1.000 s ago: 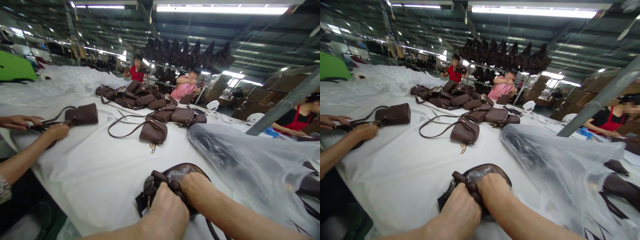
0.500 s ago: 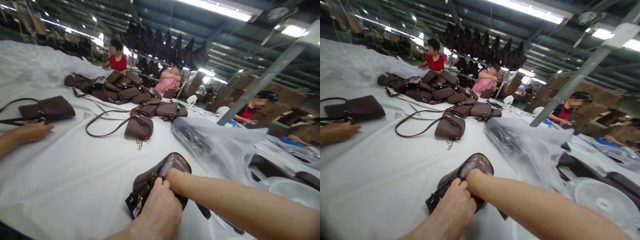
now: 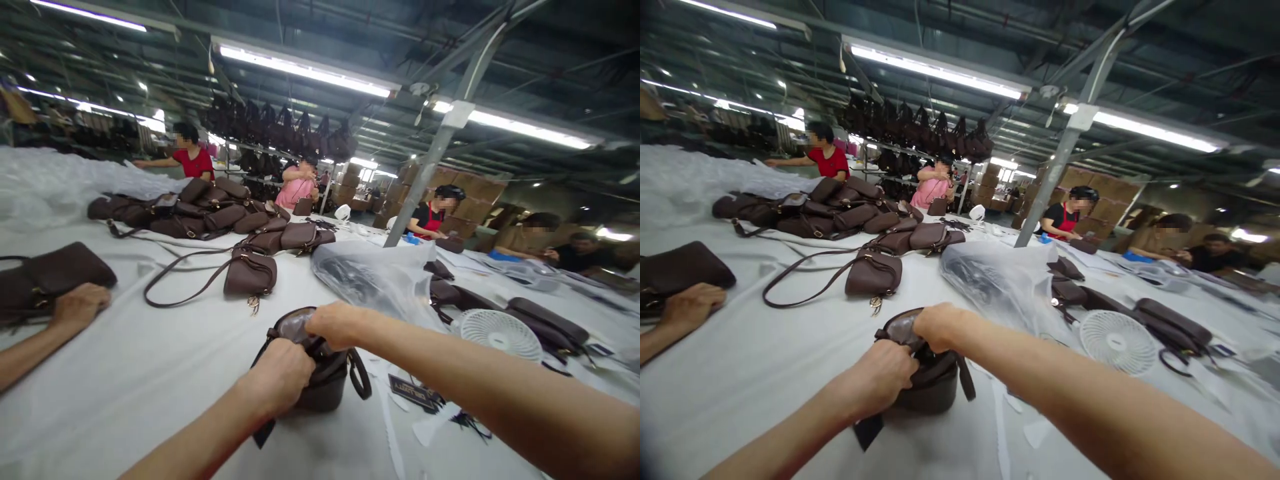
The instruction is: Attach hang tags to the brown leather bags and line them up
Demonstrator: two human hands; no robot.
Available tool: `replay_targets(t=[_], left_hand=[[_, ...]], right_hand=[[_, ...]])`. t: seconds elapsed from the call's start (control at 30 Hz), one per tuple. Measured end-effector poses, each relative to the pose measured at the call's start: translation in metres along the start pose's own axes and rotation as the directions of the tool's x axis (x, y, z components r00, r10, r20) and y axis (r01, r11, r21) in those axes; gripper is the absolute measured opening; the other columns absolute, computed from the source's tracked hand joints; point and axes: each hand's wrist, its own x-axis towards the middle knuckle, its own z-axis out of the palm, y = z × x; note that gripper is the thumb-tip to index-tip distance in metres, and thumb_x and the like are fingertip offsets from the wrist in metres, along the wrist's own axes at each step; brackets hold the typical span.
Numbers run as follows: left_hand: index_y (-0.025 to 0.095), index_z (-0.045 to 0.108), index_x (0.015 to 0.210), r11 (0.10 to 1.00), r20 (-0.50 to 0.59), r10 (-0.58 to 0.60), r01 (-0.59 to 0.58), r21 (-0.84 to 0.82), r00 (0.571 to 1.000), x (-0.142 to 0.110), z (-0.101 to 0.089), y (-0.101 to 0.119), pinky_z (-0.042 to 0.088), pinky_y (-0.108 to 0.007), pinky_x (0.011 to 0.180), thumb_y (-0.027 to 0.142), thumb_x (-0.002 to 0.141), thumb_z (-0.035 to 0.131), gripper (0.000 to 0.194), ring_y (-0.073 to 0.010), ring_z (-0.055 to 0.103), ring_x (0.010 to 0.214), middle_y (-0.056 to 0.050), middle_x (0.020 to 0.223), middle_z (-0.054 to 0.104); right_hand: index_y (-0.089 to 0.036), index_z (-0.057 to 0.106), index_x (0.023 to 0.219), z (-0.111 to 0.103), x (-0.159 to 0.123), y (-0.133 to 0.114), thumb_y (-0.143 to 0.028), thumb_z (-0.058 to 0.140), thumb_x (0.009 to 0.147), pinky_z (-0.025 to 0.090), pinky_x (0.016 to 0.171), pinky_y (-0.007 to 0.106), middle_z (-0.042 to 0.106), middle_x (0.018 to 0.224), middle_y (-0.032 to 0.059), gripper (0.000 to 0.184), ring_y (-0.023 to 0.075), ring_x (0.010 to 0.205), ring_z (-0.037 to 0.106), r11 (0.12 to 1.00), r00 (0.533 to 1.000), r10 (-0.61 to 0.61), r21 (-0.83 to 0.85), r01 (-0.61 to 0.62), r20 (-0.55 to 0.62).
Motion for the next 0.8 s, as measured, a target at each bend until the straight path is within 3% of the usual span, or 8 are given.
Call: replay_targets(t=[0.07,0.17,0.33,0.43,0.53,0.63,0.7,0.8], left_hand=[[0.015,0.073,0.083,0.999,0.015,0.036,-0.036,0.004,0.999,-0.003,-0.010,-0.001,0.046,-0.031,0.061,0.021,0.085,0.062,0.013,-0.0253,0.067,0.072,-0.010,0.076,0.071],[0.016,0.073,0.087,0.995,0.005,0.089,-0.089,0.043,0.996,-0.004,-0.023,0.000,0.047,-0.030,0.063,0.026,0.085,0.064,0.013,-0.0260,0.069,0.078,-0.009,0.079,0.073],[0.017,0.071,0.085,0.990,-0.037,0.110,-0.107,0.091,0.993,0.002,-0.022,0.006,0.048,-0.030,0.067,0.026,0.085,0.063,0.012,-0.0252,0.069,0.079,-0.007,0.082,0.072],[0.016,0.069,0.088,0.982,-0.104,0.134,-0.117,0.151,0.986,0.003,-0.012,0.012,0.048,-0.033,0.065,0.026,0.086,0.061,0.012,-0.0248,0.068,0.075,-0.009,0.097,0.070],[0.017,0.067,0.092,0.968,-0.133,0.145,-0.113,0.224,0.981,0.000,-0.004,0.014,0.048,-0.035,0.066,0.027,0.084,0.065,0.013,-0.0248,0.066,0.079,-0.013,0.118,0.061],[0.016,0.066,0.093,0.965,-0.132,0.120,-0.084,0.247,0.984,-0.001,-0.003,0.011,0.048,-0.037,0.071,0.030,0.082,0.069,0.018,-0.0265,0.065,0.085,-0.011,0.105,0.064],[0.016,0.066,0.094,0.965,-0.139,0.126,-0.089,0.247,0.982,-0.001,-0.005,0.005,0.047,-0.038,0.076,0.030,0.082,0.069,0.019,-0.0266,0.064,0.087,-0.009,0.095,0.067],[0.015,0.065,0.096,0.962,-0.167,0.122,-0.076,0.262,0.978,-0.002,-0.009,-0.006,0.045,-0.037,0.081,0.031,0.081,0.071,0.022,-0.0256,0.063,0.090,-0.009,0.093,0.068]], right_hand=[[-0.018,0.067,0.110,-0.014,-0.025,0.007,-0.011,0.064,0.073,0.051,0.070,0.030,0.072,0.105,0.0131,0.038,0.0269,0.097,0.069,0.993,0.997,0.078,-0.089,-0.079,-0.014],[-0.018,0.063,0.114,-0.029,-0.051,0.018,-0.009,0.055,0.078,0.049,0.068,0.030,0.071,0.108,0.0133,0.038,0.0267,0.097,0.068,0.978,0.966,0.147,-0.113,-0.173,-0.212],[-0.025,0.059,0.112,-0.033,-0.048,-0.001,-0.011,0.048,0.083,0.043,0.062,0.026,0.071,0.107,0.0033,0.034,0.0206,0.091,0.068,0.988,0.847,-0.132,-0.136,0.071,-0.515],[-0.021,0.063,0.101,-0.028,-0.025,-0.016,-0.013,0.051,0.082,0.042,0.060,0.026,0.072,0.097,0.0067,0.024,0.0214,0.086,0.068,0.981,0.855,-0.151,-0.180,0.068,-0.496],[-0.023,0.067,0.099,-0.030,-0.012,-0.016,-0.017,0.055,0.080,0.043,0.063,0.027,0.073,0.097,0.0062,0.023,0.0225,0.088,0.068,0.992,0.881,-0.118,-0.089,0.087,-0.458],[-0.024,0.068,0.103,-0.031,-0.021,0.000,-0.019,0.057,0.081,0.047,0.075,0.029,0.073,0.102,0.0039,0.025,0.0221,0.095,0.067,0.985,0.861,-0.085,0.088,0.148,-0.501],[-0.021,0.061,0.122,-0.023,-0.035,0.017,-0.026,0.065,0.080,0.047,0.089,0.030,0.068,0.120,0.0065,0.043,0.0218,0.105,0.064,0.943,0.868,-0.044,0.265,0.199,-0.494],[-0.013,0.032,0.147,0.015,-0.056,0.043,-0.031,0.081,0.063,0.036,0.108,0.035,0.041,0.149,0.0176,0.099,0.0277,0.131,0.046,0.823,0.937,0.108,0.558,0.103,-0.332]])
